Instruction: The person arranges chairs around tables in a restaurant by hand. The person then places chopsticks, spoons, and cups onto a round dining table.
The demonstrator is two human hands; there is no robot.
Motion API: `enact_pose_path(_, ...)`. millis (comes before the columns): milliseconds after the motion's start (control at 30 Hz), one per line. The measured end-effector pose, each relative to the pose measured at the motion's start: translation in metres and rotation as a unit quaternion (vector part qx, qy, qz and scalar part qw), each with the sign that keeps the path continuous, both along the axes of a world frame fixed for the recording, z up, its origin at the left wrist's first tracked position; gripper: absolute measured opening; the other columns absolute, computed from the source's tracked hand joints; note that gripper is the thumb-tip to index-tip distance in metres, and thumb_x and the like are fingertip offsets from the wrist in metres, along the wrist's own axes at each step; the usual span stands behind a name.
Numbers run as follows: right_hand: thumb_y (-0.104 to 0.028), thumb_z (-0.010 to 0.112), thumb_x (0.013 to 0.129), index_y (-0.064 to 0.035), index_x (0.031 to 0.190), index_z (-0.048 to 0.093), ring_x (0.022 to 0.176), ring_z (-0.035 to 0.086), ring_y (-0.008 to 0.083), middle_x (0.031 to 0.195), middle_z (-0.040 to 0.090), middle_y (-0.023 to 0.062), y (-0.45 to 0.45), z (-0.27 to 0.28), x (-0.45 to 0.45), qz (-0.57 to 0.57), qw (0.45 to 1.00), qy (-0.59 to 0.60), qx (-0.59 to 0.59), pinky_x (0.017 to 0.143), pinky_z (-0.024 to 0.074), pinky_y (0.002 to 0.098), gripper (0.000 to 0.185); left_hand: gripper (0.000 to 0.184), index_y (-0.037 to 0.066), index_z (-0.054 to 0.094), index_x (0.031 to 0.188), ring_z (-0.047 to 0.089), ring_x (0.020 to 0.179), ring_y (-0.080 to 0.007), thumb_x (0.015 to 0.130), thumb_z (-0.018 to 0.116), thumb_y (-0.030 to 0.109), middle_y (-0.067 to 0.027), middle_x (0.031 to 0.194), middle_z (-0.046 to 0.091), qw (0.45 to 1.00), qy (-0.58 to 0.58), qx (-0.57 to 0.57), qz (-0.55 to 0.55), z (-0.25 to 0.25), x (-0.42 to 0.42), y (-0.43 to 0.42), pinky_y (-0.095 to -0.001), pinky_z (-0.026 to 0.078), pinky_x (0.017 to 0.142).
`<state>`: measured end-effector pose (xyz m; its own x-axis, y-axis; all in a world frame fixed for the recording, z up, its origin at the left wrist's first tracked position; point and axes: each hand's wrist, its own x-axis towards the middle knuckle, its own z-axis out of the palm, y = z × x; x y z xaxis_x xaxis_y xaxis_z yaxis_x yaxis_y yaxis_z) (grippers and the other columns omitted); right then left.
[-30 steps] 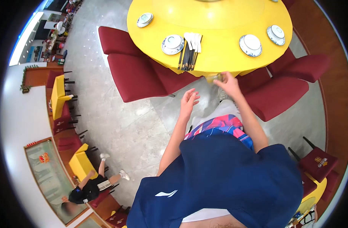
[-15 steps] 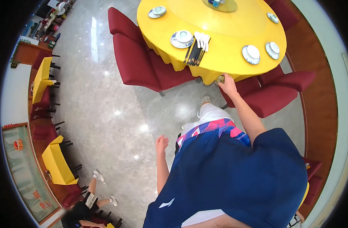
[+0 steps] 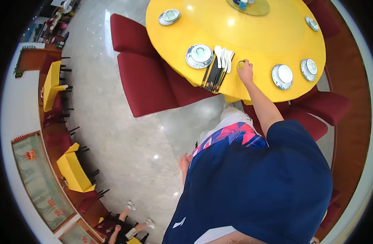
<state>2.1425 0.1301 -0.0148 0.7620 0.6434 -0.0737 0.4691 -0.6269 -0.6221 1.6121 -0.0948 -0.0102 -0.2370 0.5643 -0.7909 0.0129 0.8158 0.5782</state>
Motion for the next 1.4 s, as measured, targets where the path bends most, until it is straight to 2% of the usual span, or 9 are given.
enact_pose_path(267, -0.016, 0.073, 0.077, -0.0062, 0.135, 0.038, 0.086, 0.060, 0.0321, 0.112, 0.049, 0.0225, 0.068, -0.030, 0.055, -0.016, 0.996, 0.015, 0.086, 0.081, 0.0494, 0.0414, 0.068, 0.035, -0.002, 0.059, 0.116, 0.060, 0.100, -0.0209, 0.089, 0.062, 0.020, -0.0159, 0.110, 0.064, 0.962, 0.129, 0.103, -0.216, 0.024, 0.109, 0.140, -0.0325, 0.046, 0.088)
enact_pose_path(600, -0.011, 0.070, 0.079, -0.0031, 0.143, 0.030, 0.089, 0.058, 0.0285, 0.121, 0.046, 0.0225, -0.027, 0.009, 0.034, -0.001, 0.996, 0.077, 0.053, 0.078, 0.0518, 0.0346, 0.075, 0.067, 0.003, 0.041, 0.134, 0.062, 0.084, -0.0294, 0.078, 0.075, 0.016, -0.0202, 0.103, 0.060, 0.840, 0.141, 0.267, -0.450, 0.075, 0.276, 0.382, -0.0391, 0.052, 0.074)
enact_pose_path(733, -0.011, 0.069, 0.080, 0.0002, 0.140, 0.034, 0.088, 0.057, 0.0279, 0.112, 0.049, 0.0209, -0.110, 0.054, -0.012, -0.039, 0.999, 0.028, -0.004, 0.076, 0.0513, 0.0351, 0.070, 0.074, 0.005, 0.040, 0.136, 0.061, 0.089, -0.0400, 0.076, 0.076, 0.029, -0.0242, 0.105, 0.058, 0.656, 0.188, 0.476, -0.555, 0.031, 0.321, 0.450, -0.0464, 0.051, 0.075)
enact_pose_path(833, -0.010, 0.069, 0.079, -0.0025, 0.138, 0.038, 0.090, 0.057, 0.0255, 0.109, 0.053, 0.0199, -0.167, 0.085, -0.062, -0.166, 0.985, 0.045, -0.008, 0.069, 0.0518, 0.0323, 0.067, 0.065, 0.009, 0.050, 0.127, 0.061, 0.092, -0.0388, 0.074, 0.076, 0.036, -0.0210, 0.104, 0.058, 0.592, 0.210, 0.429, -0.649, 0.036, 0.336, 0.485, -0.0454, 0.052, 0.073)
enact_pose_path(967, -0.015, 0.068, 0.079, -0.0072, 0.138, 0.040, 0.096, 0.060, 0.0270, 0.113, 0.059, 0.0175, -0.255, 0.085, -0.153, -0.303, 0.950, -0.012, -0.079, 0.078, 0.0504, 0.0373, 0.066, 0.050, 0.009, 0.058, 0.110, 0.062, 0.093, -0.0339, 0.072, 0.077, 0.035, -0.0146, 0.100, 0.058, 0.565, 0.190, 0.425, -0.681, 0.046, 0.338, 0.505, -0.0426, 0.053, 0.071)
enact_pose_path(1033, -0.018, 0.065, 0.083, -0.0096, 0.140, 0.035, 0.072, 0.066, 0.0190, 0.109, 0.060, 0.0151, -0.292, 0.072, -0.201, -0.407, 0.890, 0.125, -0.162, 0.064, 0.0528, 0.0334, 0.065, 0.044, 0.010, 0.061, 0.103, 0.061, 0.092, -0.0311, 0.069, 0.078, 0.032, -0.0111, 0.100, 0.058, 0.535, 0.177, 0.486, -0.668, 0.049, 0.333, 0.509, -0.0416, 0.053, 0.071)
enact_pose_path(1167, -0.019, 0.068, 0.081, -0.0060, 0.133, 0.042, 0.079, 0.066, 0.0222, 0.099, 0.063, 0.0162, -0.283, 0.096, -0.284, -0.459, 0.850, 0.184, -0.183, 0.072, 0.0518, 0.0367, 0.060, 0.042, 0.011, 0.064, 0.100, 0.057, 0.098, -0.0286, 0.065, 0.080, 0.029, -0.0117, 0.106, 0.057, 0.541, 0.121, 0.544, -0.629, 0.080, 0.351, 0.503, -0.0396, 0.052, 0.075)
enact_pose_path(1233, -0.019, 0.067, 0.083, -0.0063, 0.131, 0.044, 0.078, 0.066, 0.0192, 0.091, 0.065, 0.0122, -0.358, 0.006, -0.347, -0.405, 0.872, 0.132, -0.241, 0.069, 0.0513, 0.0343, 0.054, 0.043, 0.009, 0.065, 0.099, 0.055, 0.102, -0.0316, 0.065, 0.080, 0.030, -0.0139, 0.113, 0.056, 0.548, -0.008, 0.551, -0.629, 0.098, 0.379, 0.489, -0.0410, 0.050, 0.082)
enact_pose_path(1400, -0.019, 0.065, 0.084, -0.0062, 0.129, 0.048, 0.074, 0.063, 0.0167, 0.088, 0.065, 0.0089, -0.430, 0.119, -0.245, -0.463, 0.840, 0.226, -0.169, 0.067, 0.0499, 0.0325, 0.049, 0.044, 0.002, 0.066, 0.094, 0.051, 0.109, -0.0327, 0.063, 0.080, 0.030, -0.0144, 0.117, 0.053, 0.429, -0.088, 0.654, -0.617, 0.108, 0.478, 0.430, -0.0450, 0.043, 0.093)
